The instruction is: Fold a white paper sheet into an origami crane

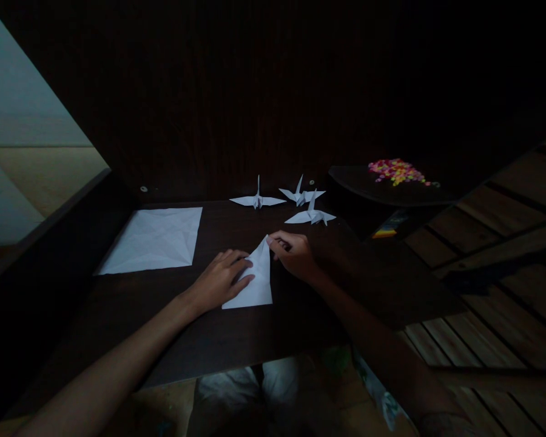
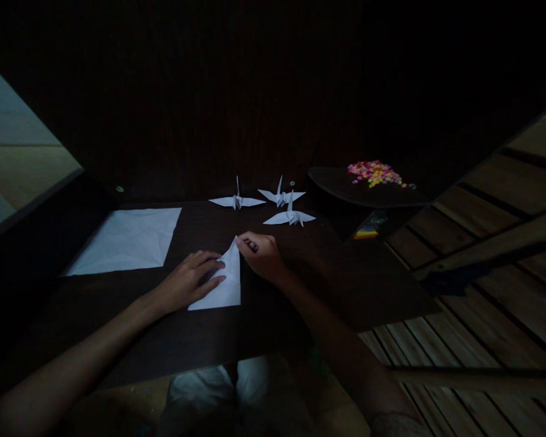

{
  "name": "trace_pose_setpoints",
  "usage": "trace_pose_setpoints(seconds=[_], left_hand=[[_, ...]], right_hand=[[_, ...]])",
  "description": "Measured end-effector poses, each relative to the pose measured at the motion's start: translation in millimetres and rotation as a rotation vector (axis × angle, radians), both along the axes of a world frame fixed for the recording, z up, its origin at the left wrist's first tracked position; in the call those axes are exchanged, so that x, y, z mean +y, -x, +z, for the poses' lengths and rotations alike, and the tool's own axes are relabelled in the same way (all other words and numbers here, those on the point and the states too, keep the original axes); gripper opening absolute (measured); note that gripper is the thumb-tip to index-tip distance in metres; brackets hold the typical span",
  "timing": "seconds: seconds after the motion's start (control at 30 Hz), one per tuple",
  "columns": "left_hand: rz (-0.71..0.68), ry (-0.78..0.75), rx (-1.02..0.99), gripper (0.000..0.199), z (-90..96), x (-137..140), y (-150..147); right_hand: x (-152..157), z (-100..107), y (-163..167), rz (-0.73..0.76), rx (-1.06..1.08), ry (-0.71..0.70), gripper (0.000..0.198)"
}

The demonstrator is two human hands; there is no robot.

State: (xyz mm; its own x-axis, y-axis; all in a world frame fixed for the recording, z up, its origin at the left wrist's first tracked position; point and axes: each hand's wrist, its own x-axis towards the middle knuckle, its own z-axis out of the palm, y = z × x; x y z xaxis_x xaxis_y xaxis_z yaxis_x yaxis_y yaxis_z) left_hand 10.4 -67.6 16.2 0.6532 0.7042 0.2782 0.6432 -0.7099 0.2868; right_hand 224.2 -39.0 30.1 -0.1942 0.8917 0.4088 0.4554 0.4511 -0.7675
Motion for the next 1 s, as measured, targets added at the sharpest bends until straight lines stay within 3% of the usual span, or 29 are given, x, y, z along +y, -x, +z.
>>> trace_pose_setpoints(seconds=[0.13,0.3,0.5,0.7,0.77,0.87,1.0], left_hand=[[-0.029,-0.020,0.020,0.026,1.9,0,0],[-0.038,-0.026,0.052,0.027,2.8,-2,0],[0.004,0.047,-0.027,0.029,1.0,-2,-1],[0.144,0.208,-0.209,0.064,0.6,0,-3],[0.157,0.241,-0.211,0.059,1.5,1,-4],[0.144,0.232,-0.191,0.034,2.5,2,-5],[0.136,0.160,-0.183,0.017,1.1,5,-5]], right_hand=[[-2,-3,1,0.054,-0.172,-0.167,0.022],[-2,-5,0,0.061,-0.179,-0.199,0.020],[0,-3,-1,0.027,0.007,0.019,0.016],[2,-8,4,0.104,0.241,0.161,0.020],[2,-10,5,0.134,0.241,0.168,0.021],[1,-12,7,0.184,0.198,0.180,0.021],[1,-13,4,0.271,0.012,0.123,0.015]])
